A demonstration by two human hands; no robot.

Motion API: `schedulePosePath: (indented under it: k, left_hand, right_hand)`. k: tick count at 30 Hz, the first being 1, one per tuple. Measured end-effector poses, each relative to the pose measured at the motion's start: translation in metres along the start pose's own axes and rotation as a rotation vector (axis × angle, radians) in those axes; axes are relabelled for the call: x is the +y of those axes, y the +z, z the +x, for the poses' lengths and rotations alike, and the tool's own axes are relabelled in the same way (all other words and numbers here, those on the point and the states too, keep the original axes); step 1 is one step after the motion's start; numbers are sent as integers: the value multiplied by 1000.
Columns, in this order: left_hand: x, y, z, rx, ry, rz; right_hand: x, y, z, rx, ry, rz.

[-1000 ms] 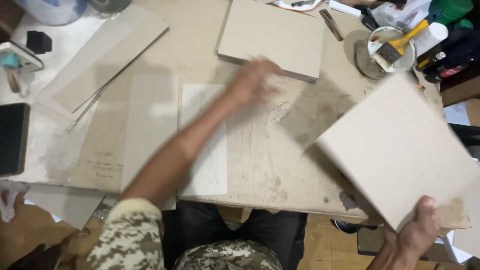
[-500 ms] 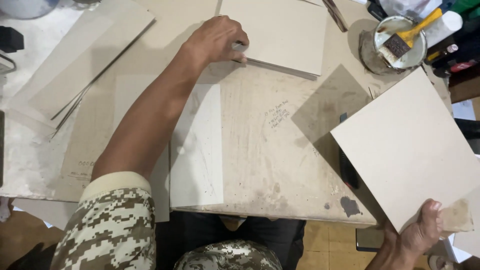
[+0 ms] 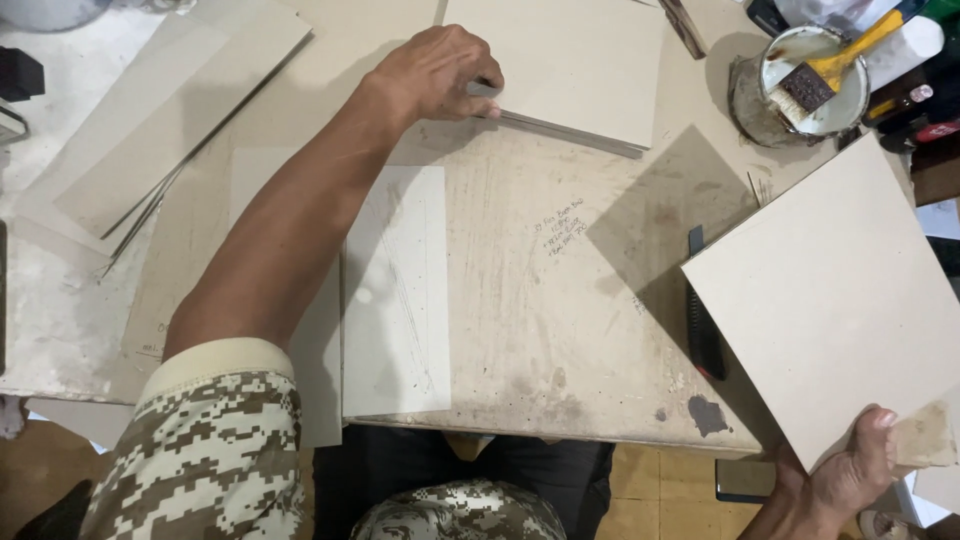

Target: Cutting and scoring cardboard sheets using a utility knife on a workbench.

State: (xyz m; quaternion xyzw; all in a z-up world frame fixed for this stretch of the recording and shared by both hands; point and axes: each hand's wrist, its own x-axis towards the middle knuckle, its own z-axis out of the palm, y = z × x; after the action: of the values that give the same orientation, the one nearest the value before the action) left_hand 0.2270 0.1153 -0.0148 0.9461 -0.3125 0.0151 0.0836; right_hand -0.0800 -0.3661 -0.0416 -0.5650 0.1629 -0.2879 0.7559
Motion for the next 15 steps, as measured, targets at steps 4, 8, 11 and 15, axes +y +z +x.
schedulePosePath:
  k: [4, 8, 11, 15]
  left_hand:
    - [5, -5, -3, -21, 5, -5]
    - [8, -7, -5, -22, 51, 54]
    - [15, -8, -9, -57, 82, 150]
    - [20, -11, -12, -55, 95, 308]
  right_hand:
    - [8, -11, 6, -73, -127, -55]
    - [1, -2, 4, -55, -38, 16]
    - [-3, 1, 1, -52, -22, -35]
    - [5, -9, 8, 79, 45, 13]
